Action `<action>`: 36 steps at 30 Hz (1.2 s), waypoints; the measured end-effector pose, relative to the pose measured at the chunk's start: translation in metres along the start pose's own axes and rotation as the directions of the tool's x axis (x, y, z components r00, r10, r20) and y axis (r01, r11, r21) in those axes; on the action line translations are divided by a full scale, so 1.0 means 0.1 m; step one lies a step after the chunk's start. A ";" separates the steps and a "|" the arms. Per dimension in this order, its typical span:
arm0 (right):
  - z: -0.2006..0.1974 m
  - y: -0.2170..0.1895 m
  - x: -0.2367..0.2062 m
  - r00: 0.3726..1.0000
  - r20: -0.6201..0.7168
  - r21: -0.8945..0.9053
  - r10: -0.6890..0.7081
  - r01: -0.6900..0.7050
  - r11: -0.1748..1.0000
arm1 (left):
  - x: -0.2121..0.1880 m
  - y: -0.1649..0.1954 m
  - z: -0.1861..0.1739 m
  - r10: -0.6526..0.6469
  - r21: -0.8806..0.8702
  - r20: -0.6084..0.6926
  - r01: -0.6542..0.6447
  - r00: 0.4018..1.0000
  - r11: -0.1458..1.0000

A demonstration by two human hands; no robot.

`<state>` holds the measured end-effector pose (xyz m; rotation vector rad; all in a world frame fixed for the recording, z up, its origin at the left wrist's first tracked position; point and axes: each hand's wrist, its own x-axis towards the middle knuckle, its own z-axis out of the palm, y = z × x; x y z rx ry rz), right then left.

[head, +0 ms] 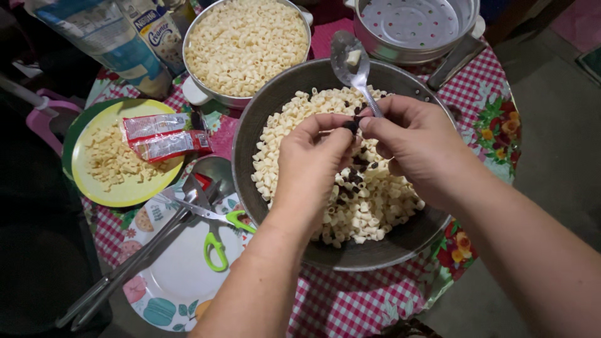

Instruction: The person prepares a snack mix in a large pan of puffed corn cereal. They scatter dark raisin-like pieces over the cereal by hand, spoon canned fruit cocktail pieces from a can onto the mix, spread them, then cut open a creamer carton with scissors and squeeze the white creamer over the mixture.

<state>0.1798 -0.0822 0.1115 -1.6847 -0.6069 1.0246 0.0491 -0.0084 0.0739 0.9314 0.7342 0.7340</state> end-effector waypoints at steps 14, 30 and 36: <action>-0.04 -0.10 -0.01 0.997 -0.081 -0.185 0.016 -0.031 0.982 | -0.02 0.00 -0.05 0.117 0.062 0.042 -0.120 0.992 0.991; -0.04 -0.14 0.04 0.992 0.005 -0.070 0.123 -0.122 0.990 | 0.01 0.00 0.05 0.183 0.428 0.019 -0.174 0.983 0.887; -0.04 -0.16 0.04 0.995 0.052 -0.092 0.090 -0.085 0.992 | -0.04 0.08 0.14 0.238 0.557 0.003 -0.199 0.971 0.806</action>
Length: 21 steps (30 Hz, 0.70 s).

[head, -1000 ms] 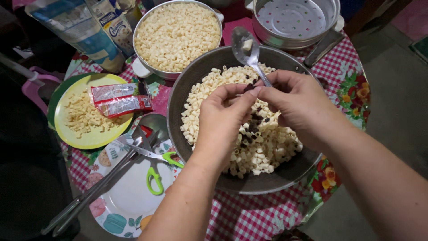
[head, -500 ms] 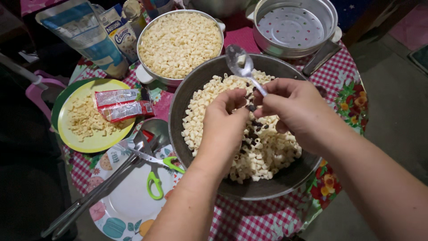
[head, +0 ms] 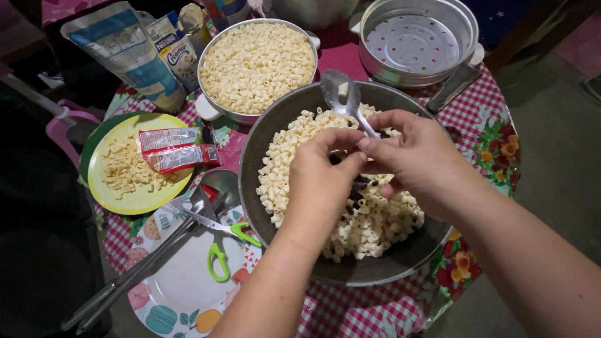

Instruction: The person prepares a snack mix in a large pan of puffed corn cereal. They scatter dark raisin-like pieces over the cereal by hand, spoon canned fruit cocktail pieces from a can onto the mix, spread them, then cut open a creamer carton with scissors and squeeze the white creamer over the mixture.

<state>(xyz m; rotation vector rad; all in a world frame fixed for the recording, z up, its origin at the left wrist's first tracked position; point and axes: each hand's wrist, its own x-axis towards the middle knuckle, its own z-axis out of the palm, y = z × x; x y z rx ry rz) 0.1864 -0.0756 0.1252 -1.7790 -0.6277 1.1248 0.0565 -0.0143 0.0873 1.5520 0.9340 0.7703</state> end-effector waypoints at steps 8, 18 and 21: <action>-0.05 -0.07 0.03 0.998 0.064 -0.039 0.015 -0.012 0.999 | 0.04 0.05 0.00 -0.037 -0.088 -0.017 0.036 0.999 0.996; -0.13 -0.07 0.10 0.992 0.118 -0.113 0.043 -0.029 0.993 | -0.02 0.07 0.07 0.005 -0.037 -0.139 -0.011 0.990 0.999; -0.15 -0.04 0.11 0.986 0.164 -0.103 0.024 -0.007 0.995 | -0.03 0.06 0.09 -0.122 -0.081 -0.139 0.111 0.983 0.991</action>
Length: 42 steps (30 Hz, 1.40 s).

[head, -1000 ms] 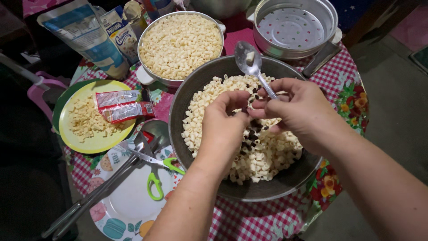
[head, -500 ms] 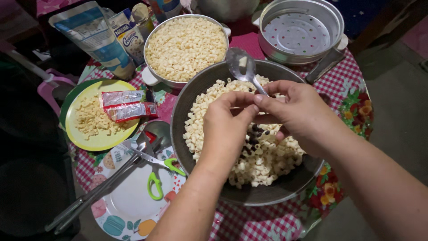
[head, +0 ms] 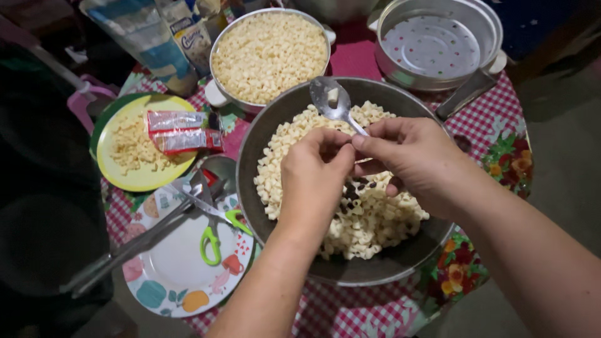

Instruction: The person prepares a snack mix in a large pan of puffed corn cereal. They scatter dark raisin-like pieces over the cereal by hand, spoon canned fruit cocktail pieces from a can onto the mix, spread them, then cut open a creamer carton with scissors and squeeze the white creamer over the mixture.

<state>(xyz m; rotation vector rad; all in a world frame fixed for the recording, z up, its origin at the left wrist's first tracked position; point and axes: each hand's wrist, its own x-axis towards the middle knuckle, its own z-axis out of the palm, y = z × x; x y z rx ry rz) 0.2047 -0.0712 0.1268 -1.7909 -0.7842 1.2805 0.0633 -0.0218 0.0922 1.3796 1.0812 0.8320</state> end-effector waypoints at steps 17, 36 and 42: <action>-0.36 0.60 0.62 0.972 -0.165 -0.744 -0.168 -0.011 0.668 | -0.09 -0.38 -0.18 0.172 0.250 -0.309 -0.095 0.935 0.964; -0.08 0.51 0.15 0.996 -0.085 -0.876 0.010 -0.079 0.475 | -0.10 -0.54 -0.06 0.251 0.334 -0.312 -0.142 0.917 0.932; -0.49 0.54 0.30 0.879 -0.082 -0.872 -0.470 0.165 0.461 | -0.11 -0.47 -0.08 0.185 0.319 -0.328 -0.076 0.926 0.945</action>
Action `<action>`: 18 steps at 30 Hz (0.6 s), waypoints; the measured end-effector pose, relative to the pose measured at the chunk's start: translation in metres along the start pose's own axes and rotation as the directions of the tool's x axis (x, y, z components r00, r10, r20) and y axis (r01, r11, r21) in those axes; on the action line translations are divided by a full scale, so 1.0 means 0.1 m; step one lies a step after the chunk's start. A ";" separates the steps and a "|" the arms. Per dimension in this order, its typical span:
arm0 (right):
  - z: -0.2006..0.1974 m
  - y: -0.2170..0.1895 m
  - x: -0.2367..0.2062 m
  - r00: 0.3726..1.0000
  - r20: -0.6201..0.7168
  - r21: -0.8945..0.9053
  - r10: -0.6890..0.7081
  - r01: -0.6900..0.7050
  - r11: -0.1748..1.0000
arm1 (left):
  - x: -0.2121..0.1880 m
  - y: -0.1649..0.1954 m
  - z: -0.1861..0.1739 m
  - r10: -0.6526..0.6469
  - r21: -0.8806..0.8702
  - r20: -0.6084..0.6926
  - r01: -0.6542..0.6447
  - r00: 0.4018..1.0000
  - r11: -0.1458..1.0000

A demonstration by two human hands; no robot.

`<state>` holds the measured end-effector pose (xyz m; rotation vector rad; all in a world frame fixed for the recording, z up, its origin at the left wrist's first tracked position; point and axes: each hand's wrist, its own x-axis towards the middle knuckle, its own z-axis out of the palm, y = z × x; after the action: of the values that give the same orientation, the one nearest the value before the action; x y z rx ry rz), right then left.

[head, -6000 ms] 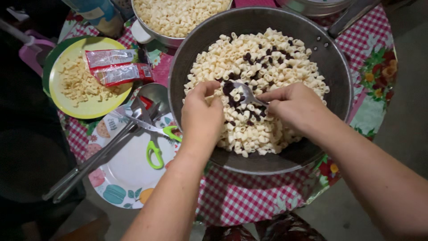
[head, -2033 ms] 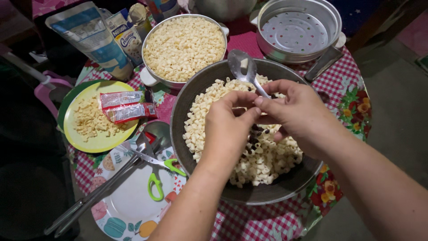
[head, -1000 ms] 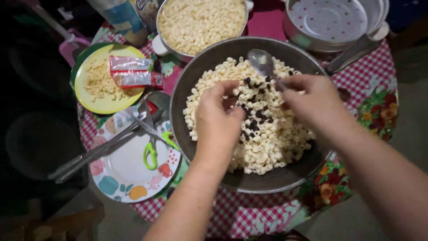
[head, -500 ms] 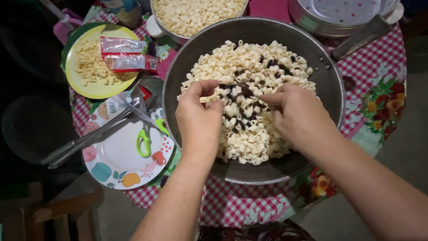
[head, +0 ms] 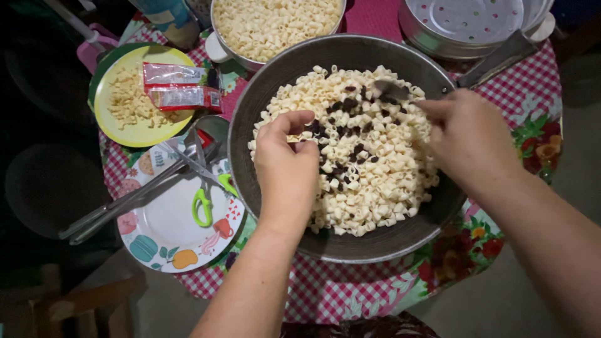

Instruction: The person prepares a snack mix in a large pan of puffed corn cereal. They scatter dark raisin-like pieces over the cereal by hand, spoon canned fruit cocktail pieces from a can onto the mix, spread them, then cut open a creamer carton with scissors and squeeze the white creamer over the mixture.

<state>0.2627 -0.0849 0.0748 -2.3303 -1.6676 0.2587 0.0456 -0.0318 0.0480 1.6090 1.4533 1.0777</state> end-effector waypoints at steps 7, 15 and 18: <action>0.28 -0.07 -0.16 0.895 0.328 0.045 0.304 -0.336 0.941 | 0.01 0.02 -0.04 -0.006 -0.026 0.031 0.007 0.999 1.000; 0.40 -0.46 -0.39 0.984 0.097 0.160 -0.148 0.132 0.978 | 0.02 0.04 -0.05 -0.029 0.004 0.038 0.029 0.999 1.000; 0.37 -0.50 -0.31 0.926 0.378 -0.009 0.003 0.000 1.000 | 0.04 0.04 -0.07 0.001 0.011 0.034 -0.002 0.999 1.000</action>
<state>0.1963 -0.0952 0.0552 -2.4006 -1.8327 0.7453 0.0410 -0.0290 0.0547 1.6290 1.4385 1.0392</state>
